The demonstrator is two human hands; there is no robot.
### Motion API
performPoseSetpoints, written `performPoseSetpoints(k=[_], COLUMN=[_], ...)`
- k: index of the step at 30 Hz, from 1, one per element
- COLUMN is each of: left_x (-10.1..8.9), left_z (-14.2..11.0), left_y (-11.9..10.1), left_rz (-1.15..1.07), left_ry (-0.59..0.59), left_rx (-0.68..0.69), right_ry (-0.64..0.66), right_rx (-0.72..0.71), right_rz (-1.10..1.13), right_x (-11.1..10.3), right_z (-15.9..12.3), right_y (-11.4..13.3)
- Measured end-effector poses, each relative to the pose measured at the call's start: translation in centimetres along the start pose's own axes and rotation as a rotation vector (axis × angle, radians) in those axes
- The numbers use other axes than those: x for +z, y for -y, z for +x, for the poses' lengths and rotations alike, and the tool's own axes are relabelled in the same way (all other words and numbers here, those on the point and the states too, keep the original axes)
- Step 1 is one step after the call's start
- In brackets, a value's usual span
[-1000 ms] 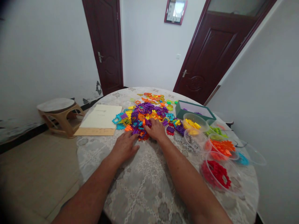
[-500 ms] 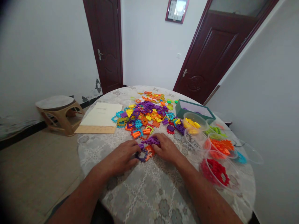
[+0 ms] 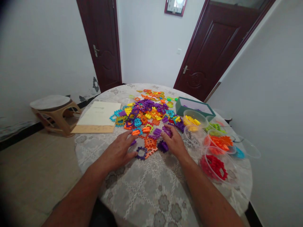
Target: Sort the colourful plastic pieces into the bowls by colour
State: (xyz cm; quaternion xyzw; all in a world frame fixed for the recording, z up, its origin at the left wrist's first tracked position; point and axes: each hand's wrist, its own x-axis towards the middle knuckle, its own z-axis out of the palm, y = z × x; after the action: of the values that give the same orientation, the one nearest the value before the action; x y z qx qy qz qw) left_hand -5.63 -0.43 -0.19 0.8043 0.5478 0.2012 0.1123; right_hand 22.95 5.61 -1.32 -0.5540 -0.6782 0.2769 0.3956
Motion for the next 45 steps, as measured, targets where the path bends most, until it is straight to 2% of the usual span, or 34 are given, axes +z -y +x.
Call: performPoseSetpoints(k=[4, 8, 14, 20, 25, 29, 33, 36, 39, 45], left_x=[0.8, 1.1, 1.5, 2.3, 2.1, 1.8, 1.9, 1.8, 1.8, 2.0], left_z=[1.0, 2.1, 2.0, 1.4, 1.5, 1.9, 2.1, 2.1, 2.2, 2.2], left_y=[-0.3, -0.6, -1.3, -1.1, -1.1, -0.9, -1.0, -1.5, -2.0, -2.0], left_rz=[0.078, 0.075, 0.042, 0.016, 0.065, 0.125, 0.188, 0.222, 0.224, 0.199], left_ry=[-0.033, 0.039, 0.101, 0.1, 0.076, 0.035, 0.018, 0.035, 0.053, 0.068], left_rx=[-0.053, -0.042, 0.083, 0.161, 0.104, 0.059, 0.015, -0.013, -0.002, 0.006], right_ry=[0.042, 0.104, 0.092, 0.211, 0.156, 0.089, 0.07, 0.063, 0.046, 0.016], right_rx=[-0.041, -0.09, -0.175, -0.356, -0.333, -0.25, -0.17, -0.145, -0.102, 0.234], right_rz=[-0.195, -0.319, -0.219, -0.117, -0.296, -0.446, -0.517, -0.439, -0.223, 0.318], right_x=[-1.2, -1.3, 0.8, 1.6, 1.0, 0.3, -0.5, -0.9, -1.0, -0.6], right_z=[-0.8, -2.2, -3.3, -3.5, -3.2, -3.0, -2.9, -2.9, -2.7, -1.8], right_y=[0.9, 0.8, 0.5, 1.2, 0.0, -1.3, -1.5, -1.0, -1.1, -2.5])
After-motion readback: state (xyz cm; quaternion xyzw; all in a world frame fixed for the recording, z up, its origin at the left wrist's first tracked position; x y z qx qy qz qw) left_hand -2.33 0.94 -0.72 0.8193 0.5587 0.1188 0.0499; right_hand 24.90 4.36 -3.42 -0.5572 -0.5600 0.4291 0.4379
